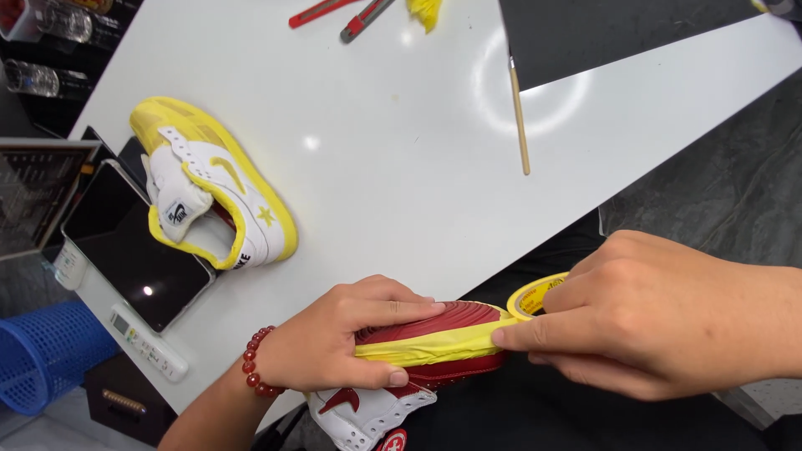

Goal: The recorder is applying yellow masking tape to the sole and edges of a white and red sneaker to prepare it for painting or repair.

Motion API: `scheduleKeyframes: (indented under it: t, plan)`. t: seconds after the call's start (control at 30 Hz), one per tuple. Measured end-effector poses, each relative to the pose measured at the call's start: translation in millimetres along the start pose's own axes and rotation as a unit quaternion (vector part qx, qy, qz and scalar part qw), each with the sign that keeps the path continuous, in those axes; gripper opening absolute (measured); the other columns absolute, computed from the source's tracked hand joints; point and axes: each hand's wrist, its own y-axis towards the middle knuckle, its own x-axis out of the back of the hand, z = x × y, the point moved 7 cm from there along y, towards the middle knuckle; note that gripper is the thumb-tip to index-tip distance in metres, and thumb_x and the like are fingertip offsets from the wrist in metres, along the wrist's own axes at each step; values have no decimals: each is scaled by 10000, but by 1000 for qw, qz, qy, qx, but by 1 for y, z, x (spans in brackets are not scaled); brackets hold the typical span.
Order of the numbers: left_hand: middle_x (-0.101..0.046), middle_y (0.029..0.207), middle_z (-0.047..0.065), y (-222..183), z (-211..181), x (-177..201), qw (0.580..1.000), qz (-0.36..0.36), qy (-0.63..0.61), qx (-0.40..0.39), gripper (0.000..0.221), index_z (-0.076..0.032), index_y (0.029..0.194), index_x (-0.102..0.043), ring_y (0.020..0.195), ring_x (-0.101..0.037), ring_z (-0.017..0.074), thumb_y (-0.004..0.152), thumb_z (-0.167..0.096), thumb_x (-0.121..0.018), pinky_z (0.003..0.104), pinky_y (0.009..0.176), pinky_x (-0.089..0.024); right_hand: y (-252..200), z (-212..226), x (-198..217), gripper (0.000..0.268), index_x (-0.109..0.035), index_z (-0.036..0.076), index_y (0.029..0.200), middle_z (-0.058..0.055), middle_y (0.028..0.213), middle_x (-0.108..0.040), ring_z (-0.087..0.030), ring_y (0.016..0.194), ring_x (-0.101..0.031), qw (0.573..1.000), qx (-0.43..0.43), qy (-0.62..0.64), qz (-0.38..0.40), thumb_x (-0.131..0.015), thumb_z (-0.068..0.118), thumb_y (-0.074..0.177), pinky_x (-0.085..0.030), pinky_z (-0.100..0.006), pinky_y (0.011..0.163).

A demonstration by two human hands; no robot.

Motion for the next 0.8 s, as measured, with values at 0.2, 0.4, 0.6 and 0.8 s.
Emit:
scheduleKeyframes:
  t: [0.2,0.4,0.6,0.8]
  plan:
    - [-771,1258,110,-12,5,-2,999,-21,24,-22,612,-72,1350,-701,1124,-710,251,809,-333,-819,361,1002,-553,2,-14,-27,507,-688,173,1394,6,854,-793,-150,606,-740,994,-61,27,92,-684,231,890,-559,-324,516]
    - [-802,1129,101,-24,23,-6,998,-42,-39,-17,590,-59,1303,-735,1027,-733,219,758,-247,-862,329,928,-595,13,-20,-42,441,-700,190,1373,26,752,-783,-110,527,-712,977,-100,156,109,-639,215,937,-539,-269,460]
    - [-788,1203,140,-27,50,-14,992,-49,-109,-42,553,-45,1275,-730,1040,-733,233,762,-203,-861,334,895,-620,26,-30,-56,385,-770,268,1314,3,690,-739,-146,446,-651,977,-98,177,66,-683,283,939,-469,-318,404]
    - [-831,1117,100,-35,76,-9,991,-56,-117,20,305,-44,1142,-792,1012,-833,228,869,-180,-780,340,905,-659,32,-31,-58,252,-804,125,1101,-55,641,-698,-179,429,-634,987,12,121,-104,-734,219,878,-452,-327,356]
